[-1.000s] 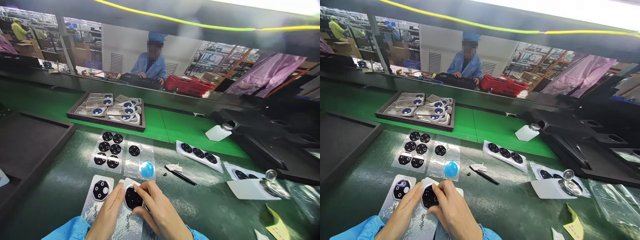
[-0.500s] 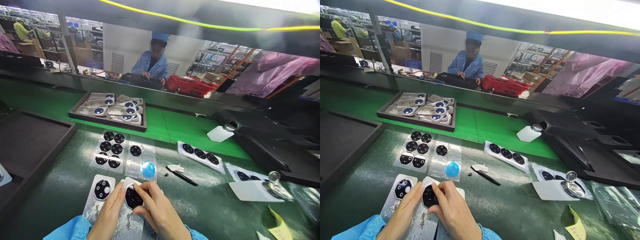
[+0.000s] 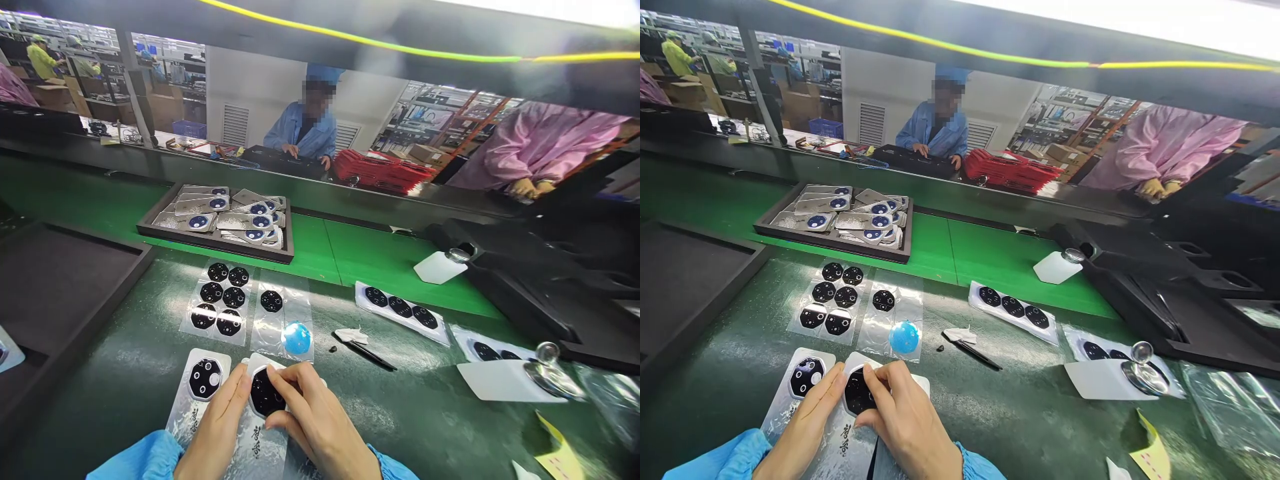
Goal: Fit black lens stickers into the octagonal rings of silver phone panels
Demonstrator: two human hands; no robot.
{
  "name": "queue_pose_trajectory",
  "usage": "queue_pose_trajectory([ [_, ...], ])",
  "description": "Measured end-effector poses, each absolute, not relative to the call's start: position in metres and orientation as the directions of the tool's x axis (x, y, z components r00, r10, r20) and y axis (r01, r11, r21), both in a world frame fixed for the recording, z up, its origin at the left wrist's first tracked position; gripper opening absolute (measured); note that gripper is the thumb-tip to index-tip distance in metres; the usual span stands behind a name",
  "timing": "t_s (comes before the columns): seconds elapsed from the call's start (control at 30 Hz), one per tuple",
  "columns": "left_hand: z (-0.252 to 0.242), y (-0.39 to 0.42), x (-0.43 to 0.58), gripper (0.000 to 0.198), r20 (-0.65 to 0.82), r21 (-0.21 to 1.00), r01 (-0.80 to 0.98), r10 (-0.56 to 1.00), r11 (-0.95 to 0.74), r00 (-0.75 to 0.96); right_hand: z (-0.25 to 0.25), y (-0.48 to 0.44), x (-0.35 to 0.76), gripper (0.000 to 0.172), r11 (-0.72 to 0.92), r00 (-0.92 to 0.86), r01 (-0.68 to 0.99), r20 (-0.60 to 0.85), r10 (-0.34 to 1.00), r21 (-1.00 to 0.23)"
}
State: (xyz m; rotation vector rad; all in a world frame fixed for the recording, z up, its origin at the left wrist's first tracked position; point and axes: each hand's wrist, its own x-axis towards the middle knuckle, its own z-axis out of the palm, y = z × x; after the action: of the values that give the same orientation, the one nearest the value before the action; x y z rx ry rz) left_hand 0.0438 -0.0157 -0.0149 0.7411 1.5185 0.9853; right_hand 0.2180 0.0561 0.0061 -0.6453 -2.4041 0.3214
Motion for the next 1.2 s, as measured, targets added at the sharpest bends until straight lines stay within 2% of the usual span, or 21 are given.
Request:
queue_pose_trajectory([
  [0.1, -0.0052, -0.0133, 0.0442, 0.066, -0.542, 0.839, -0.060, 0.822, 0.541, -0.173, 0.0041, 0.0566, 0.2177, 0.049, 0.856, -0.679, 0.386, 0.522, 0.516, -0.343],
  [0.37, -0.0035, -0.0162, 0.0428, 0.073, -0.537, 0.841, -0.026, 0.829, 0.540, -0.159, 0.0012, 0.0565, 0.2187, 0.060, 0.837, -0.627, 0.389, 0.555, 0.547, -0.385],
  [0.6, -0.0084, -0.0184, 0.0391, 0.072, -0.527, 0.849, -0.043, 0.836, 0.527, -0.154, -0.0011, 0.0564, 0.2175, 0.057, 0.852, -0.619, 0.367, 0.585, 0.524, -0.374],
  [0.87, -0.0077, -0.0155, 0.0419, 0.084, -0.503, 0.856, 0.075, 0.857, 0.512, -0.113, 0.0037, 0.0566, 0.2192, 0.055, 0.862, -0.633, 0.356, 0.586, 0.506, -0.360],
  [1.2, -0.0054, -0.0151, 0.0414, 0.074, -0.467, 0.879, 0.048, 0.877, 0.474, -0.111, 0.0056, 0.0588, 0.2196, 0.056, 0.859, -0.650, 0.363, 0.563, 0.511, -0.360],
])
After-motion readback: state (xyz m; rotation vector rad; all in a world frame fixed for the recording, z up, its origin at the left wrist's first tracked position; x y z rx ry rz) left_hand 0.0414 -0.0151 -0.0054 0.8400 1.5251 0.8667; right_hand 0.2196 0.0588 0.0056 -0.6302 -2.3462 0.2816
